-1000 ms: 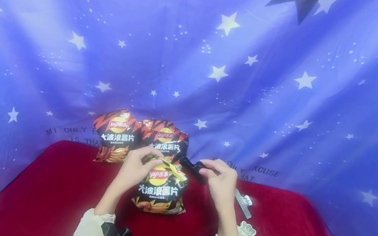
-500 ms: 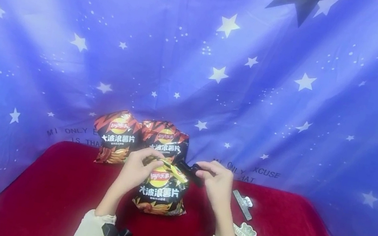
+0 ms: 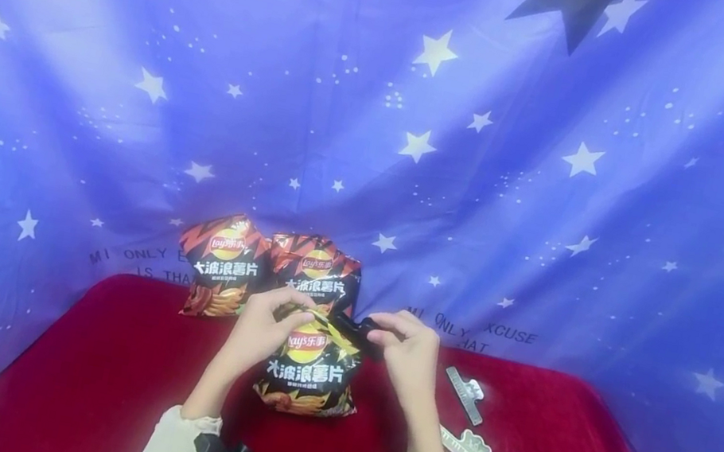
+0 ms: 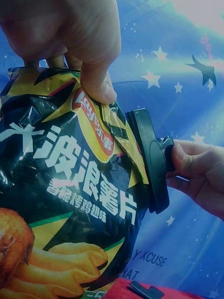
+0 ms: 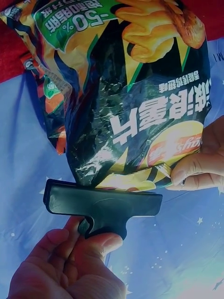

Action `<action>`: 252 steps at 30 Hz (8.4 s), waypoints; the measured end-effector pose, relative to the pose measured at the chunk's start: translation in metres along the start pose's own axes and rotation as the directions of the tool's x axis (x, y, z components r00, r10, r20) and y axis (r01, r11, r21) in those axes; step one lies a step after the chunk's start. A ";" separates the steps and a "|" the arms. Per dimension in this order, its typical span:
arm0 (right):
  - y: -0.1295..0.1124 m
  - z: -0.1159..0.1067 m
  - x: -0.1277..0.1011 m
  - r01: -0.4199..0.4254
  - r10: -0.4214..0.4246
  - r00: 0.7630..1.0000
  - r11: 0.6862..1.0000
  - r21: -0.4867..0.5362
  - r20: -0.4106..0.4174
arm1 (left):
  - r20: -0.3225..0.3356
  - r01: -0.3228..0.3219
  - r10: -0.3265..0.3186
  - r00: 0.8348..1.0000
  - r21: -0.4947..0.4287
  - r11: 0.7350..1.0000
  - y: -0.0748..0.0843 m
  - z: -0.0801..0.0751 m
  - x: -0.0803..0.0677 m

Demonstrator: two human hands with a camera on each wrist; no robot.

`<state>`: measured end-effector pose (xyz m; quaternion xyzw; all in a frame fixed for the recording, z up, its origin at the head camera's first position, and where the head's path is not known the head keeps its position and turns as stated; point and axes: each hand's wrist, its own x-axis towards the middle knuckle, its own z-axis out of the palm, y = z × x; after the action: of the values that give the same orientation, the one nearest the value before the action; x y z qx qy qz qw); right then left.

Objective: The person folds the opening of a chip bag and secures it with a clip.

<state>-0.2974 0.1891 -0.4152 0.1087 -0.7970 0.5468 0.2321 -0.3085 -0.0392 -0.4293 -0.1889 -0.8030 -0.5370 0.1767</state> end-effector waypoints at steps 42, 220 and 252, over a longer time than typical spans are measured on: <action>-0.004 0.011 -0.003 0.054 -0.051 0.998 0.996 -0.074 0.049 | 0.071 0.045 -0.040 0.997 -0.071 0.996 -0.007 -0.019 0.000; -0.037 0.122 0.003 -0.383 0.287 0.892 0.889 0.250 0.349 | -0.234 0.480 -0.487 0.841 -0.091 0.873 -0.012 -0.137 -0.020; -0.042 0.207 -0.016 -0.599 0.335 0.682 0.766 0.233 0.650 | -0.280 0.672 -0.672 0.686 -0.111 0.732 -0.039 -0.198 -0.061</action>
<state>-0.3176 -0.0189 -0.4499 0.1032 -0.6879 0.6901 -0.2001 -0.2584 -0.2436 -0.4184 0.2025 -0.7796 -0.5860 0.0882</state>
